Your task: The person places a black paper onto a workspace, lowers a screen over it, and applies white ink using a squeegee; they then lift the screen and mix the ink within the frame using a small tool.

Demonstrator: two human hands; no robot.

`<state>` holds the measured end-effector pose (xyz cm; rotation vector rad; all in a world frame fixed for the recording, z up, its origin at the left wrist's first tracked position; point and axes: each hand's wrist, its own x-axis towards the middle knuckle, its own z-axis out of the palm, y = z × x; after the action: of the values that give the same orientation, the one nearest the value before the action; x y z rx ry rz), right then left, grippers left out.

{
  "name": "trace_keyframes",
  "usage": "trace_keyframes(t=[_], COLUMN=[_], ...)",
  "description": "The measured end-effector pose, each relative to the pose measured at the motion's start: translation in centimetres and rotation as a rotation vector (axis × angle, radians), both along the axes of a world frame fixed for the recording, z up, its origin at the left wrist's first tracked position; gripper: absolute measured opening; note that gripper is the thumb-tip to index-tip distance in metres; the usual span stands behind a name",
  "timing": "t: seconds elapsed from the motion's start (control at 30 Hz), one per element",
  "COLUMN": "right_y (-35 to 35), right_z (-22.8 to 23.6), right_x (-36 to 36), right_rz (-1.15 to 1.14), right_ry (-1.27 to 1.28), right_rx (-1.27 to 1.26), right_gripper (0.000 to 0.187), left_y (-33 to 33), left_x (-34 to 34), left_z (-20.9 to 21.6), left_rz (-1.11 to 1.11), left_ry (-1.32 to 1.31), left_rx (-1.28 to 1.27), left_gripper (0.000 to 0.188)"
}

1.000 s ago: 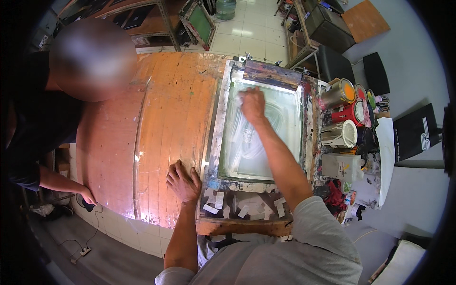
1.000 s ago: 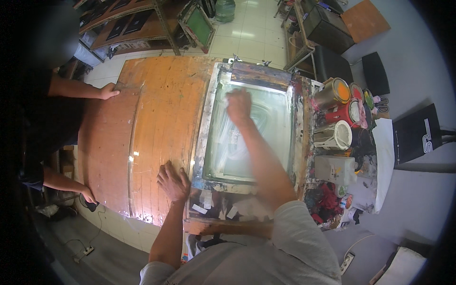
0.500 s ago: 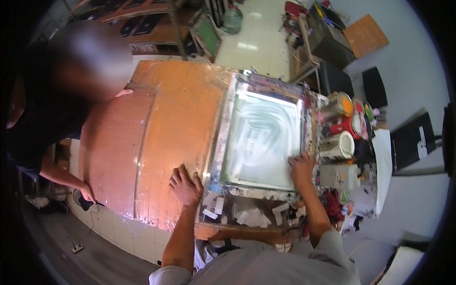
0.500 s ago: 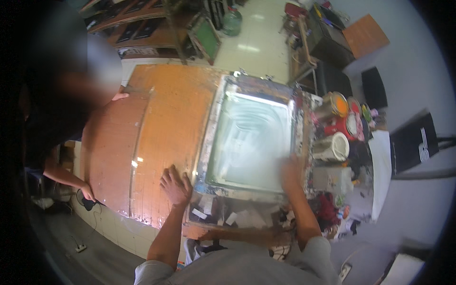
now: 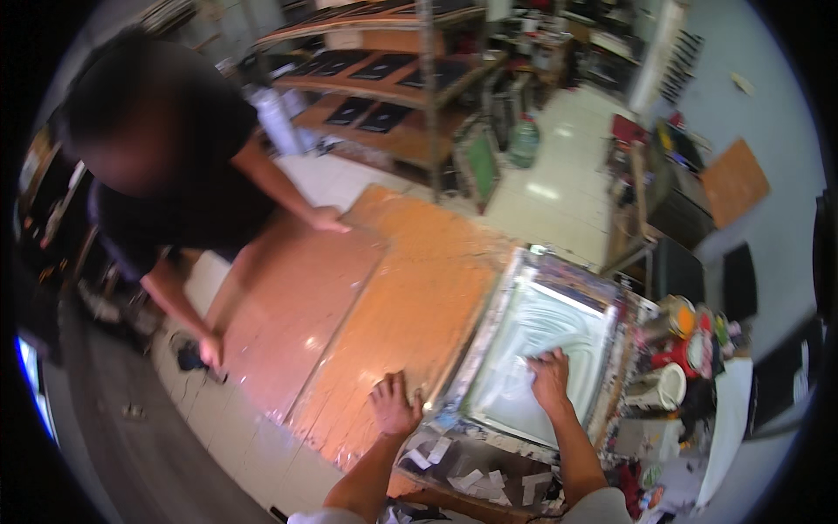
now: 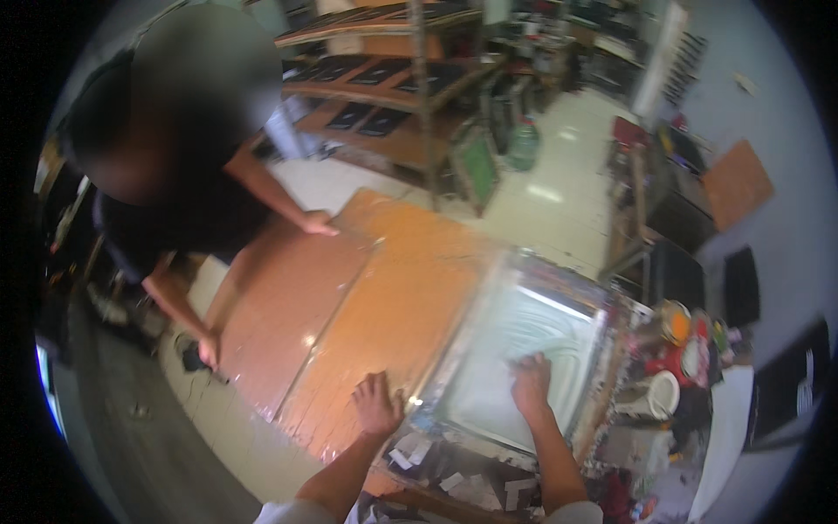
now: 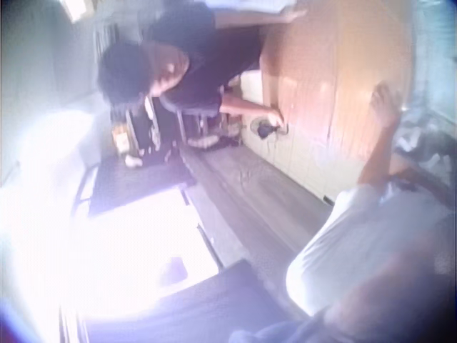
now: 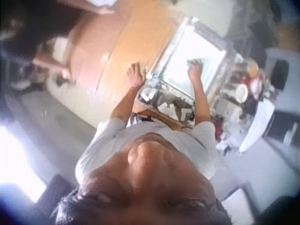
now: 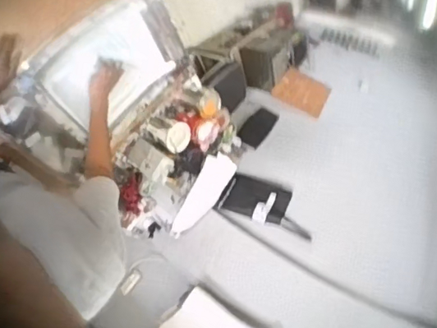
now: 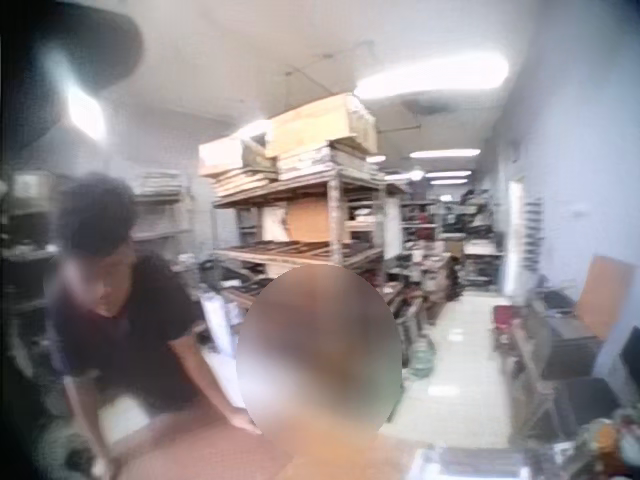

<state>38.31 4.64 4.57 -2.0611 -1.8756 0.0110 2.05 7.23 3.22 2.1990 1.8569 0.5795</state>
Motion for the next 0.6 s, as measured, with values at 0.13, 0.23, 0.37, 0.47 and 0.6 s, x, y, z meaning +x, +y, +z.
trace_keyframes(t=[0.13, 0.23, 0.37, 0.47, 0.6], right_y=[-1.5, 1.0, 2.6, 3.6, -0.3], right_z=[-5.8, -0.9, -2.8, -0.8, 5.1], right_x=[6.3, 10.6, 10.9, 6.3, 2.9], right_rz=[-0.191, -0.398, -0.356, -0.215, -0.328], right_ry=[-0.103, -0.148, -0.089, -0.038, 0.034], right_rx=[0.211, -0.063, 0.011, -0.062, 0.056], right_gripper=[0.020, 0.024, 0.028, 0.032, 0.054], left_y=[0.9, 0.2, 0.3, 0.3, -0.3], left_x=[0.8, 0.2, 0.9, 1.0, 0.2], left_z=[0.3, 1.2, 1.8, 1.3, 1.1], left_rz=[-0.040, 0.009, -0.003, -0.010, -0.009], left_ry=[0.084, 0.077, 0.013, 0.006, 0.022], left_rx=[-0.040, -0.067, -0.081, -0.023, -0.003], left_gripper=[0.063, 0.060, 0.060, 0.060, 0.060])
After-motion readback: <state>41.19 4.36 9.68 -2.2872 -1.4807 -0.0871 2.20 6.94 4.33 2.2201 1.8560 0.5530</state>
